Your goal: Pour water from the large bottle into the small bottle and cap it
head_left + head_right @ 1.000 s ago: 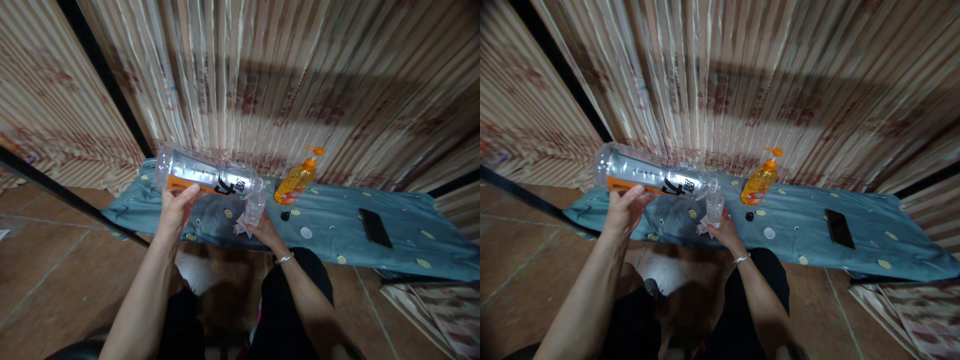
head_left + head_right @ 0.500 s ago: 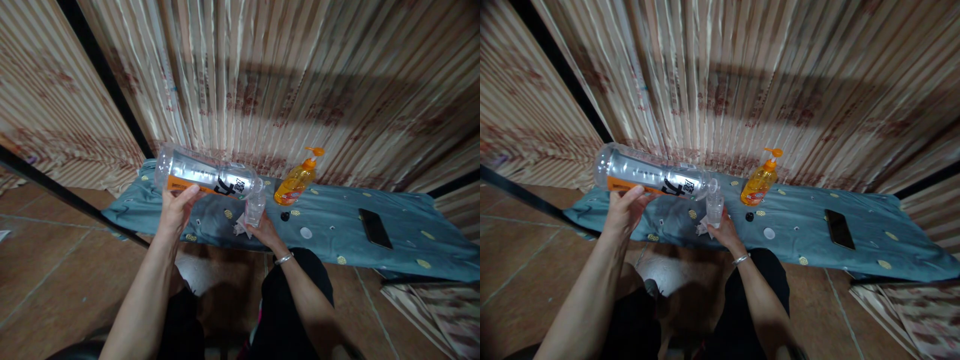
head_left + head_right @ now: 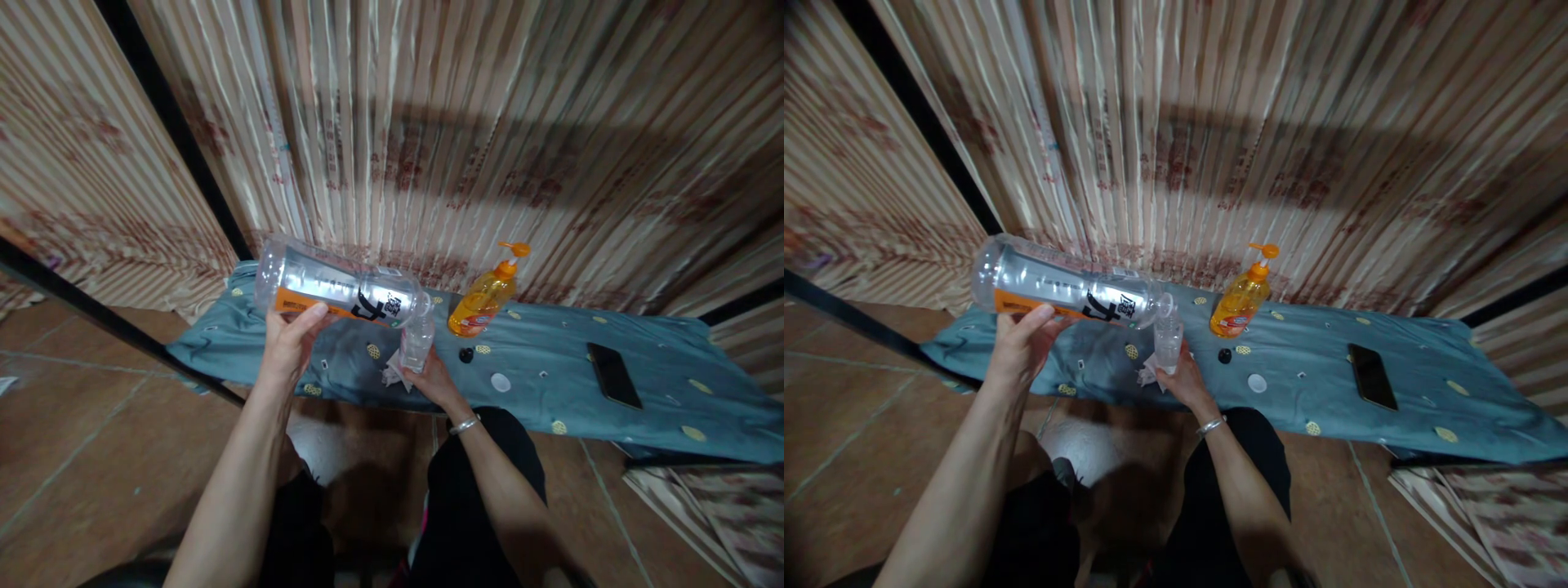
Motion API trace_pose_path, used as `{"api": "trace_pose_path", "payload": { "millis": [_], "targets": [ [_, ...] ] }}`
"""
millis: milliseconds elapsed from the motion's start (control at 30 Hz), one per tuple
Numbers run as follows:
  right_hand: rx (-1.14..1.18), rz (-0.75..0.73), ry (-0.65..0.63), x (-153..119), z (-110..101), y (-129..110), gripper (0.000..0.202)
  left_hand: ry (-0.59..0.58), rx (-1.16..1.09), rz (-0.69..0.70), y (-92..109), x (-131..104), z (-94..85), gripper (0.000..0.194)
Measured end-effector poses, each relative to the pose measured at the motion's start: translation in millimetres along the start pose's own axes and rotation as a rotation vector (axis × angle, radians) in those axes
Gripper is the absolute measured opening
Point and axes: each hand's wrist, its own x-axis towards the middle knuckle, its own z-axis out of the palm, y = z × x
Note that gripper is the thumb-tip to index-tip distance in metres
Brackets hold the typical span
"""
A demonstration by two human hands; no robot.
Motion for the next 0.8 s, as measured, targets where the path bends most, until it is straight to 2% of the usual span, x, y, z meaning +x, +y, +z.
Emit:
{"api": "trace_pose_path", "payload": {
  "millis": [267, 800],
  "targets": [
    [-0.008, 0.006, 0.002, -0.2, 0.7, 1.2, 0.072, 0.029, -0.020, -0.005, 1.8, -1.0, 3.5, 0.072],
    [-0.004, -0.006, -0.007, -0.1, -0.4, -2.3, 0.067, 0.009, -0.021, -0.004, 1.9, 0.2, 2.8, 0.079]
  ]
}}
